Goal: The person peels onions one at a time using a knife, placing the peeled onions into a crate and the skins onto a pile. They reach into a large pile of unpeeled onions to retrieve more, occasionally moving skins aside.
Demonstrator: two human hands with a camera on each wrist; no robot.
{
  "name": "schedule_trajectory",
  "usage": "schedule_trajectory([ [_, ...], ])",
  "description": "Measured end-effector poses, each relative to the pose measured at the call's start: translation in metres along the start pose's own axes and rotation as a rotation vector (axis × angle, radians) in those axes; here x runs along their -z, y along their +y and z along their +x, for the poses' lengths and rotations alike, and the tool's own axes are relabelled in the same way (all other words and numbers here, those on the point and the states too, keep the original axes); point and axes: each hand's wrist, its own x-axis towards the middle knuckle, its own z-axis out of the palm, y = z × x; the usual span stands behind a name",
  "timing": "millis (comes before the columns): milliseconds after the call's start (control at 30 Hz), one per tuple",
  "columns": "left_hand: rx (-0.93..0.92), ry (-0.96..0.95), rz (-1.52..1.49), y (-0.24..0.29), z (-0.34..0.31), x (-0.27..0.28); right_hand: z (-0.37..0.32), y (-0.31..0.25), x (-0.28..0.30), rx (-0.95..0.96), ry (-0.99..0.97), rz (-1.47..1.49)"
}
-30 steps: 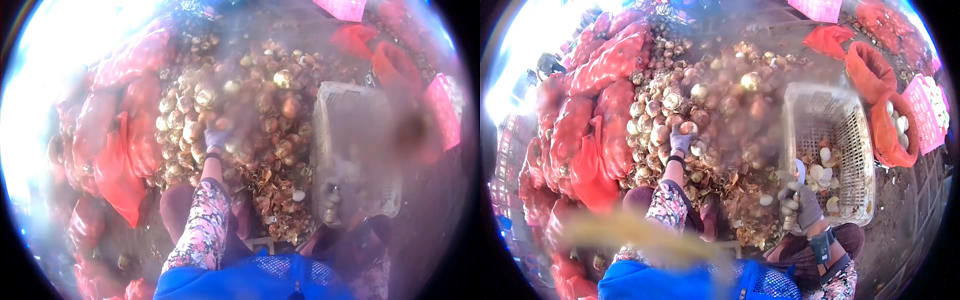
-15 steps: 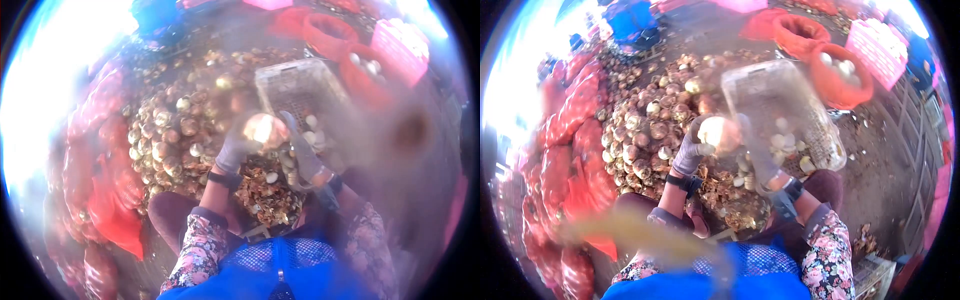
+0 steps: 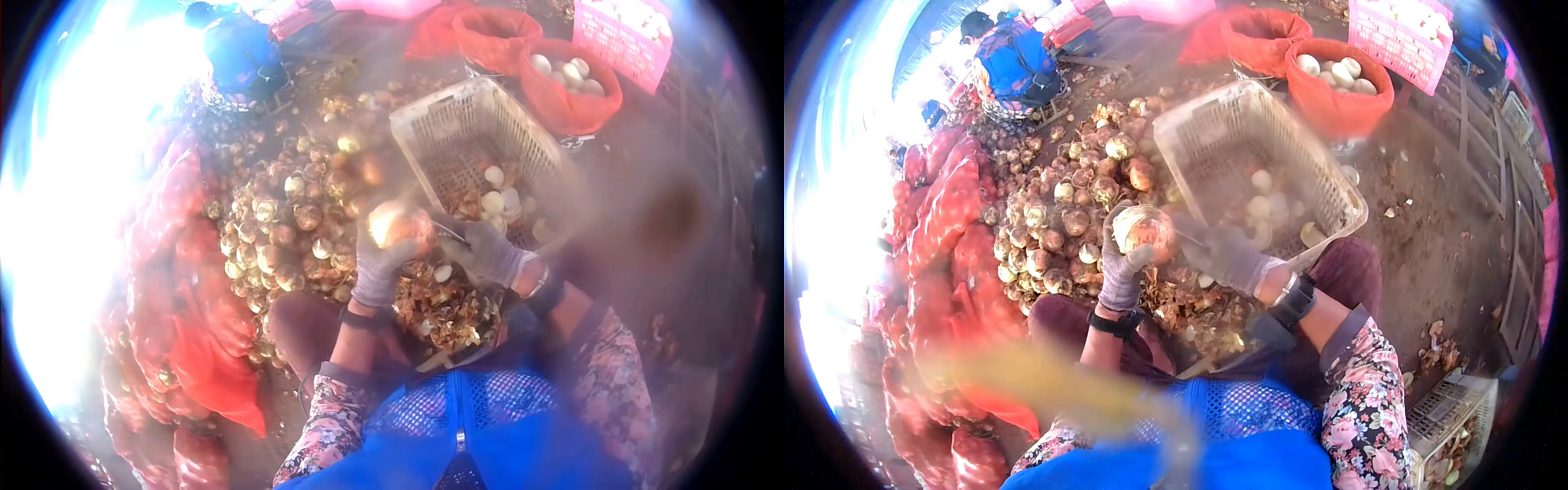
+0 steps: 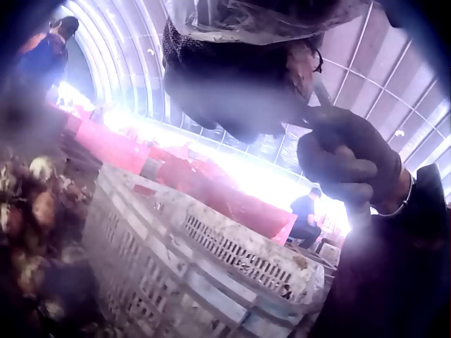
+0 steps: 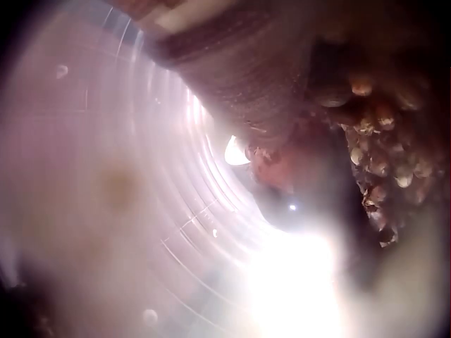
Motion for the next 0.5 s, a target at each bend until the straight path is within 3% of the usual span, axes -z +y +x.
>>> schedule_trajectory([
  [167, -0.122, 0.020, 0.201, 0.002, -0.004, 0.012, -0.003, 0.019, -0.005, 0.067, -0.142, -0.366],
  [300, -0.171, 0.006, 0.231, -0.007, -0.005, 0.025, 0.000, 0.006, -0.006, -0.070, -0.193, -0.326],
  [433, -0.076, -0.036, 0.124, -0.007, -0.010, 0.029, 0.001, 0.017, -0.019, 0.027, -0.092, -0.305],
  [500, -0.004, -0.066, -0.051, -0.002, -0.015, 0.021, 0.001, 0.025, -0.027, -0.015, -0.196, -0.546],
])
